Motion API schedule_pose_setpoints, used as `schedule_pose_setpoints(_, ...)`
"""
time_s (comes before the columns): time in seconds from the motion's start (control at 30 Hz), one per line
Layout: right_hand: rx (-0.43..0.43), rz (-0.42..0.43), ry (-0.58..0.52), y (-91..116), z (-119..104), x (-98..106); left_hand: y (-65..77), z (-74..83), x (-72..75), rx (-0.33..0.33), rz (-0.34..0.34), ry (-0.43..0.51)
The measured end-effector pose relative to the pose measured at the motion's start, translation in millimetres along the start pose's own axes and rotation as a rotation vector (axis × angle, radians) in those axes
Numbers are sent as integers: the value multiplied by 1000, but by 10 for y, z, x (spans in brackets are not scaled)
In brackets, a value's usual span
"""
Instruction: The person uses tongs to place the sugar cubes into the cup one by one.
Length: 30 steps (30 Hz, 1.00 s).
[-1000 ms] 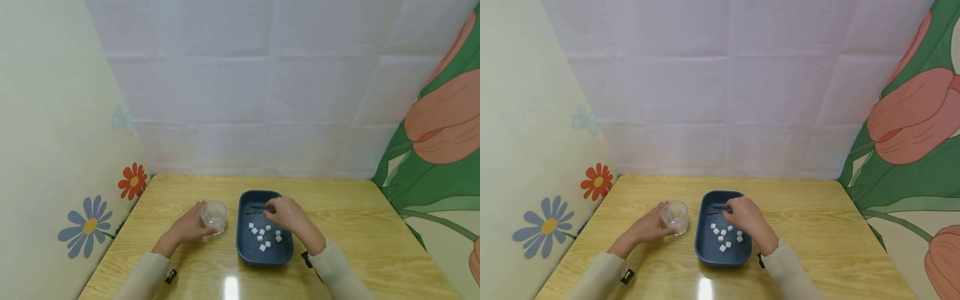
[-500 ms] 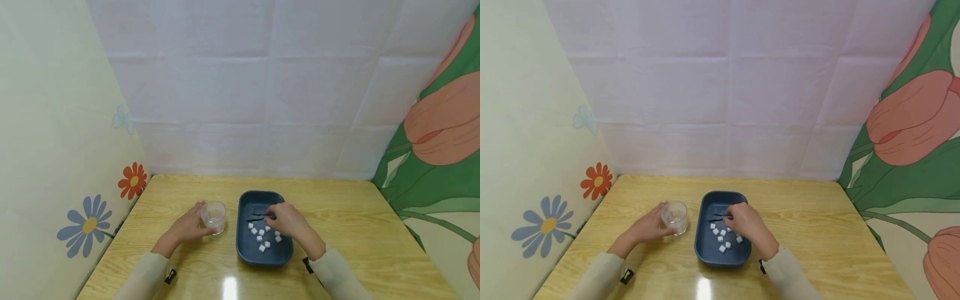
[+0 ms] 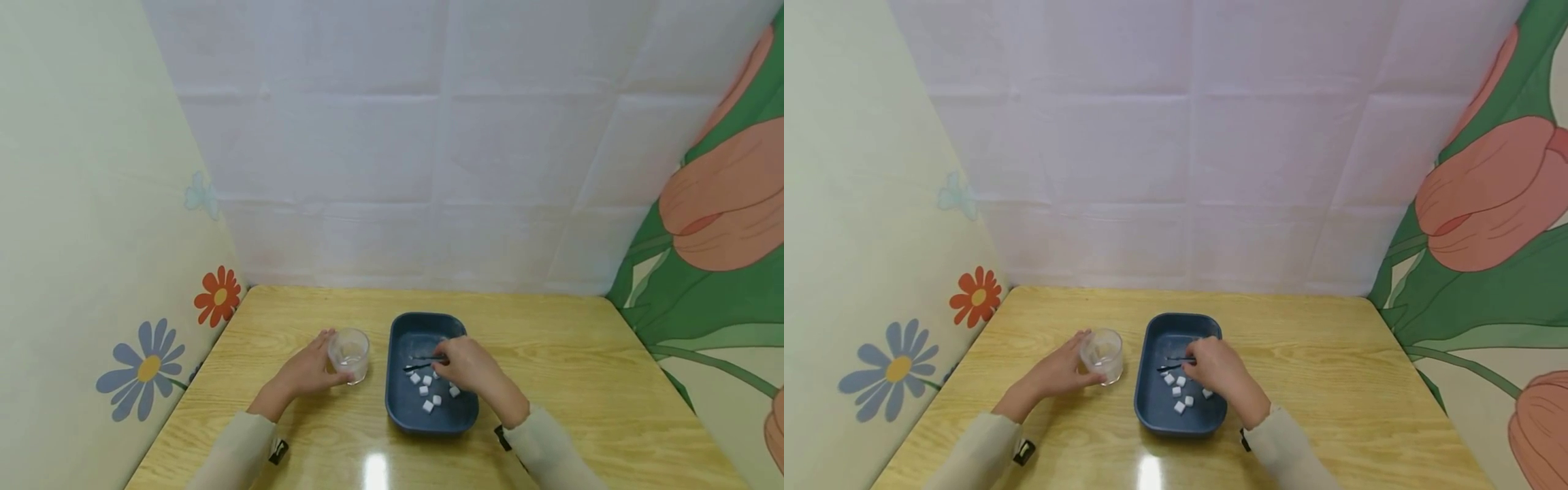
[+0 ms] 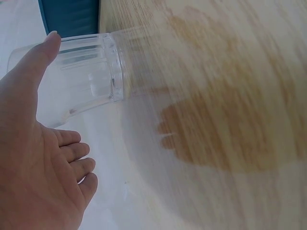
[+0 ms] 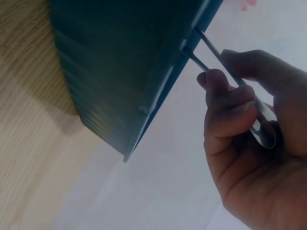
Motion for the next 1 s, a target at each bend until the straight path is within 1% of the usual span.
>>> schedule_pose_setpoints(0.2, 1, -17, -12, 2, 7, -43, 8, 3, -6, 10, -7, -4)
schedule_pose_setpoints(0.4, 9, -31, -22, 0, -9, -67, 2, 8, -2, 4, -2, -10)
schedule_pose_setpoints(0.57, 6, -38, -10, -10, -4, -93, 6, 9, 1, 6, -1, -4)
schedule_pose_setpoints(1.0, 46, -18, 26, -14, -3, -152, 2, -3, -12, 5, -1, -2)
Point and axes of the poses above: each hand's wrist, its own y-axis away from the middle knuckle, its own x-axis out of the back of the hand, z = x × y, the point moved 8 cm from there along -y, towards the middle knuckle
